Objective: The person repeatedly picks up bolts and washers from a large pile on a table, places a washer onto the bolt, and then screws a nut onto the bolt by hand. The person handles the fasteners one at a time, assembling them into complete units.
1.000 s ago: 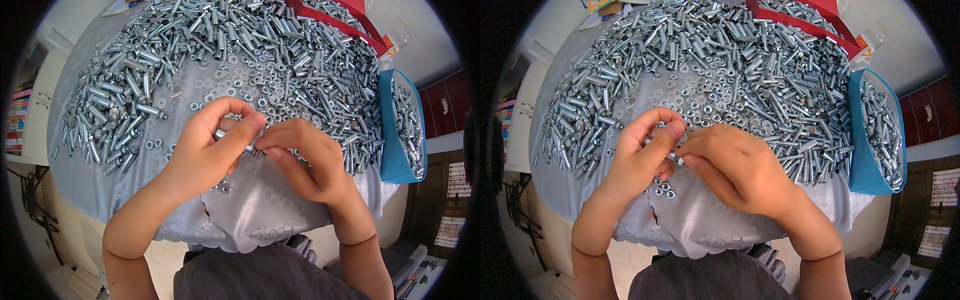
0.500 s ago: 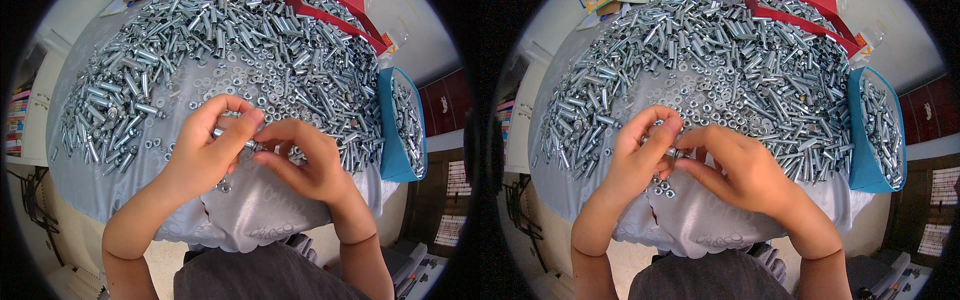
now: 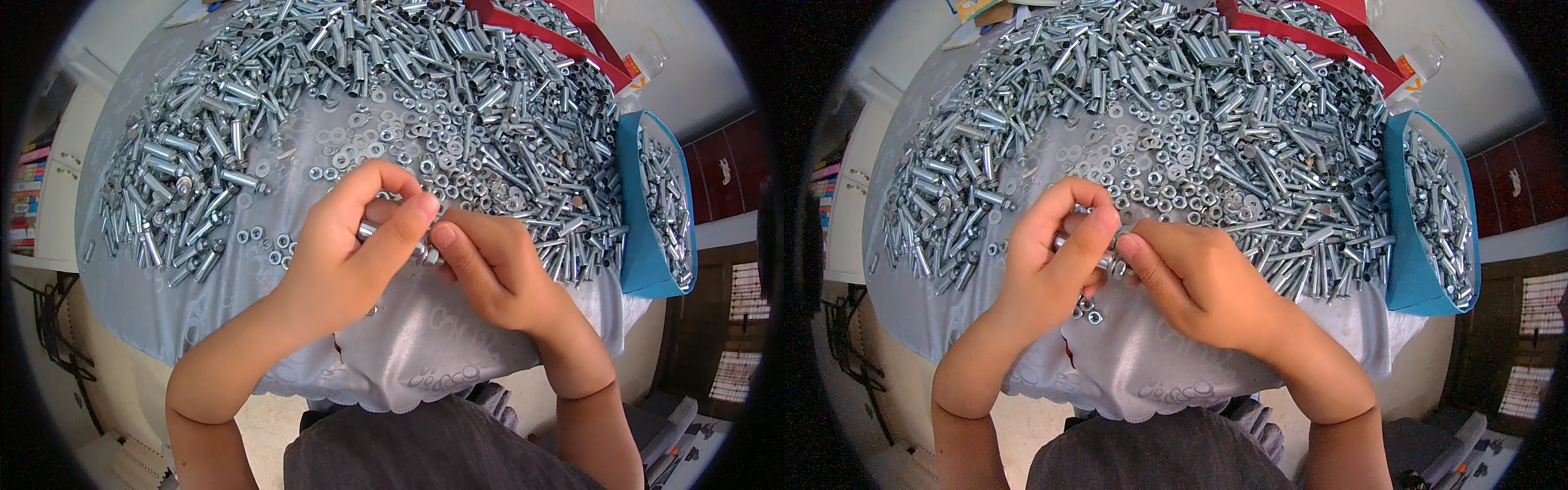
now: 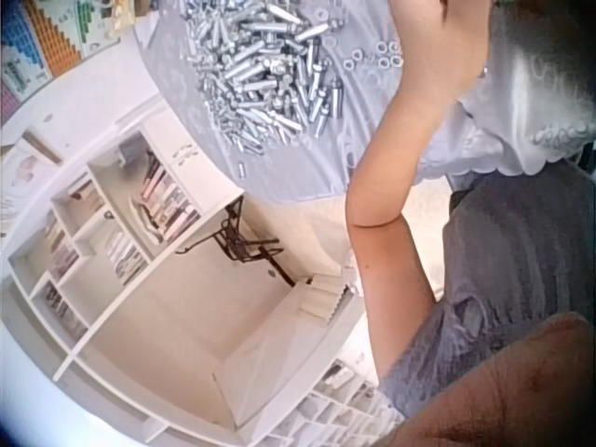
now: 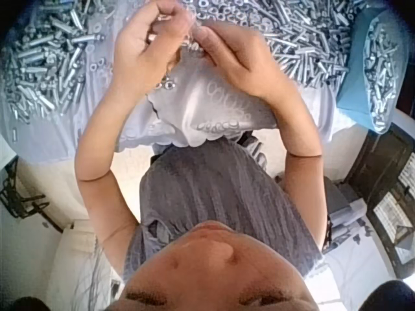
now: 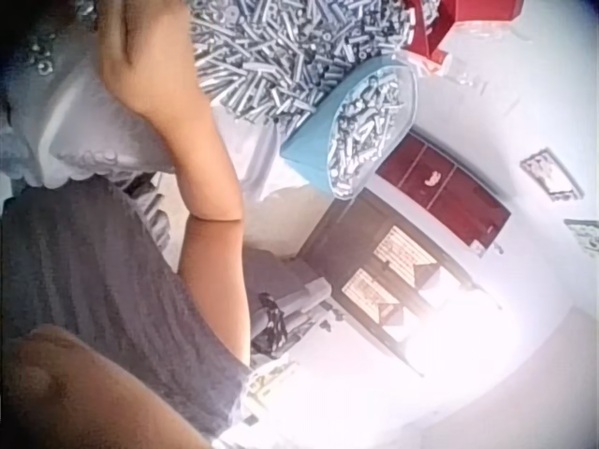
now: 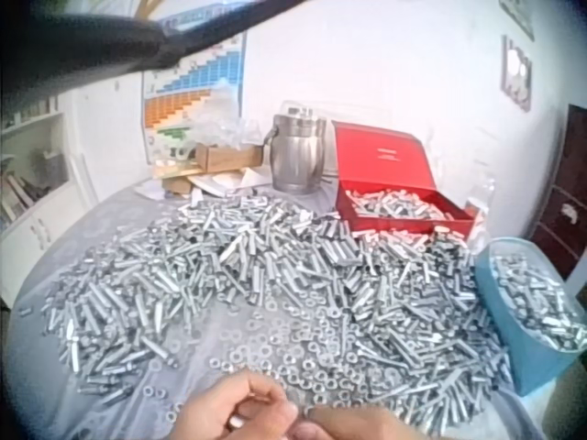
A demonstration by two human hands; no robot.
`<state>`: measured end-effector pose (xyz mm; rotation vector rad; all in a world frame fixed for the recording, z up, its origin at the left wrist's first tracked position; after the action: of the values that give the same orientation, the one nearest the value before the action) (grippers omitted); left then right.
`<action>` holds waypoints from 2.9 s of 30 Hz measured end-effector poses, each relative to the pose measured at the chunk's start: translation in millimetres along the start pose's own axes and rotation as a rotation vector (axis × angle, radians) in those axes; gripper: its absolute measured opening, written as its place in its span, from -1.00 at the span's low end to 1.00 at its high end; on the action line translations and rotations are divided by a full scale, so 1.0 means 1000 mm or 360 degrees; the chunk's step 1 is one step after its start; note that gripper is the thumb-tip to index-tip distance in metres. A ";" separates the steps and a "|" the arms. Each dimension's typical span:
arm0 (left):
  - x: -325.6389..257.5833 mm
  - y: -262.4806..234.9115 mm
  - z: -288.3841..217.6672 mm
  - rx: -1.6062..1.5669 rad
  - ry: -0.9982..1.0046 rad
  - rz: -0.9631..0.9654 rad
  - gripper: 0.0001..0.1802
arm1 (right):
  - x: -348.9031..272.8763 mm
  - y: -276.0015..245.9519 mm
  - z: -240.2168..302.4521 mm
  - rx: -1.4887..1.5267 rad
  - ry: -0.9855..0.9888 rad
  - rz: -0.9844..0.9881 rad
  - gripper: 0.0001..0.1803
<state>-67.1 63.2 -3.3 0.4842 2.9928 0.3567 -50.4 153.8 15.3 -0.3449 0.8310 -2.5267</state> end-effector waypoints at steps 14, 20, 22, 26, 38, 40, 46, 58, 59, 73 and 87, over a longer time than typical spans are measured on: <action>-0.016 0.020 -0.045 0.0637 0.0791 0.0324 -0.83 | -0.005 0.030 -0.007 0.1015 0.0260 0.0471 -0.60; -0.014 0.014 -0.042 0.0491 0.0768 0.0255 -0.86 | -0.001 0.022 -0.003 0.0815 0.0140 0.0217 -0.62; -0.012 0.014 -0.038 0.0514 0.0727 0.0219 -0.88 | 0.002 0.002 0.011 0.0186 -0.0244 -0.0138 -0.68; -0.018 0.023 -0.044 0.0736 0.0921 0.0302 -0.92 | -0.001 0.000 0.019 -0.0138 -0.0567 -0.0135 -0.75; -0.004 -0.008 -0.035 0.0326 0.0582 -0.0006 -0.79 | -0.003 0.023 -0.010 0.0996 0.0210 0.0307 -0.57; 0.002 -0.036 -0.033 -0.0159 0.0427 -0.0287 -0.74 | 0.003 0.008 -0.016 0.1138 0.0245 0.0173 -0.55; 0.003 -0.155 -0.085 -0.0828 0.0945 -0.0628 -0.72 | 0.002 -0.029 -0.027 0.1717 0.0199 -0.0287 -0.49; -0.021 -0.142 -0.114 -0.0262 0.1183 -0.0977 -0.49 | -0.011 -0.070 -0.054 0.1644 0.0207 -0.0982 -0.77; -0.020 -0.136 -0.114 -0.0151 0.1189 -0.0942 -0.50 | -0.012 -0.075 -0.051 0.1554 0.0174 -0.1028 -0.78; -0.006 -0.050 -0.089 0.1053 0.1337 -0.0571 -0.76 | -0.025 -0.110 -0.028 0.0497 0.0008 -0.1335 -0.75; 0.000 0.020 -0.040 0.1701 0.1256 0.0270 -0.88 | -0.018 -0.110 -0.043 -0.1362 0.0377 -0.0823 -0.54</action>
<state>-66.0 72.7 39.8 0.7901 3.6293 -1.4537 -87.8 262.5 46.9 -0.5866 2.1472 -2.5304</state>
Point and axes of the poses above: each hand's wrist, its own x-axis towards the middle knuckle, its own y-axis out of the palm, z = x × y, the point moved 10 cm from there along x, towards the middle knuckle, and after that the axes turned 9 degrees about -x, right-handed, at the moved point
